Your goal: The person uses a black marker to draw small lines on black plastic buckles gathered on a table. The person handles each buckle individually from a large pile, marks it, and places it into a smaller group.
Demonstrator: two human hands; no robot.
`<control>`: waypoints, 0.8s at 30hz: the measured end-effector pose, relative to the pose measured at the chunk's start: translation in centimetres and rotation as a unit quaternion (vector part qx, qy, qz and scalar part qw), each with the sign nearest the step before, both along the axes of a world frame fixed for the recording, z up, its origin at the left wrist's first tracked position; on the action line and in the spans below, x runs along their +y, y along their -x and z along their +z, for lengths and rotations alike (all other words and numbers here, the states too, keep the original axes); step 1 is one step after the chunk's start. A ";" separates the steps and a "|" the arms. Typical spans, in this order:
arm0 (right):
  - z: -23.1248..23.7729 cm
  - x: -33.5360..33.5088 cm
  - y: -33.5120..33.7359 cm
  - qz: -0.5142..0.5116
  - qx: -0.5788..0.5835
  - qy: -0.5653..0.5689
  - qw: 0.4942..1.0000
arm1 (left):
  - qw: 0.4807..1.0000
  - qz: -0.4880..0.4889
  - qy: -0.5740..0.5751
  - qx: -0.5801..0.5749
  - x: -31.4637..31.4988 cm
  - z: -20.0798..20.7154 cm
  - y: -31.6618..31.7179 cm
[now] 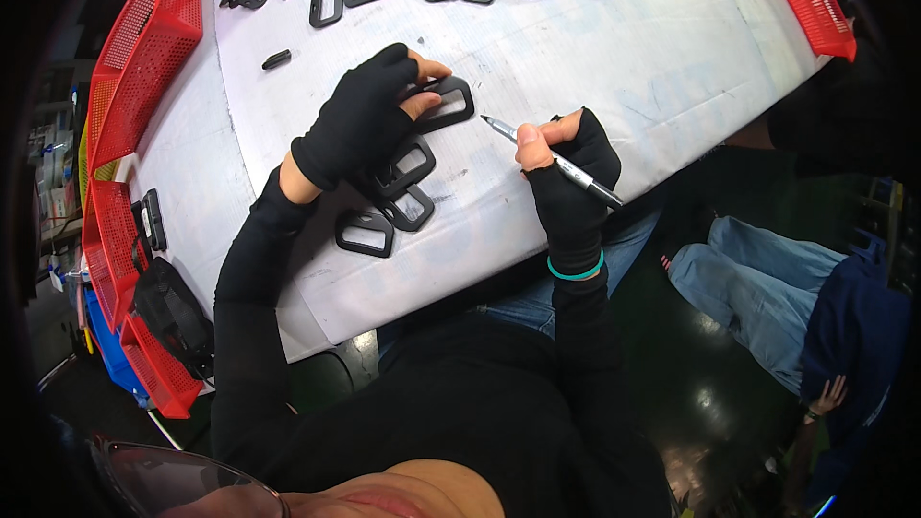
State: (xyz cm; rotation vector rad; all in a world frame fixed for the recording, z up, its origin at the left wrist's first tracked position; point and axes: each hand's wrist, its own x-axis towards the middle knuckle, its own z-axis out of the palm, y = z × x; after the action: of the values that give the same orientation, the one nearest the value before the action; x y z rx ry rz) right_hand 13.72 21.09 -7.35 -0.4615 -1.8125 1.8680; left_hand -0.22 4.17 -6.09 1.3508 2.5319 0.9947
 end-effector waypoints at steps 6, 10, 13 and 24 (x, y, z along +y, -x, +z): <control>0.3 -0.1 0.0 -0.028 -0.018 0.020 0.999 | 0.900 0.113 -0.080 -0.414 0.0 1.7 -0.8; 0.4 -0.2 -0.1 -0.009 -0.016 0.016 1.000 | 0.872 0.117 -0.154 -0.449 0.5 0.7 -2.0; -0.1 -0.3 -0.2 -0.019 -0.026 -0.032 0.999 | 0.893 0.121 -0.114 -0.418 0.4 1.3 -2.4; 0.1 -0.6 -0.1 0.011 -0.042 -0.124 0.991 | 0.957 0.104 -0.105 -0.251 0.3 1.0 -3.6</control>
State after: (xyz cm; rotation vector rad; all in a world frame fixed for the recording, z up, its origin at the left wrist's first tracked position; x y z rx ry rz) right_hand 13.86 20.50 -7.29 -0.4361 -2.0791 1.6281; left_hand 3.42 4.48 -5.05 0.7420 2.2491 1.4631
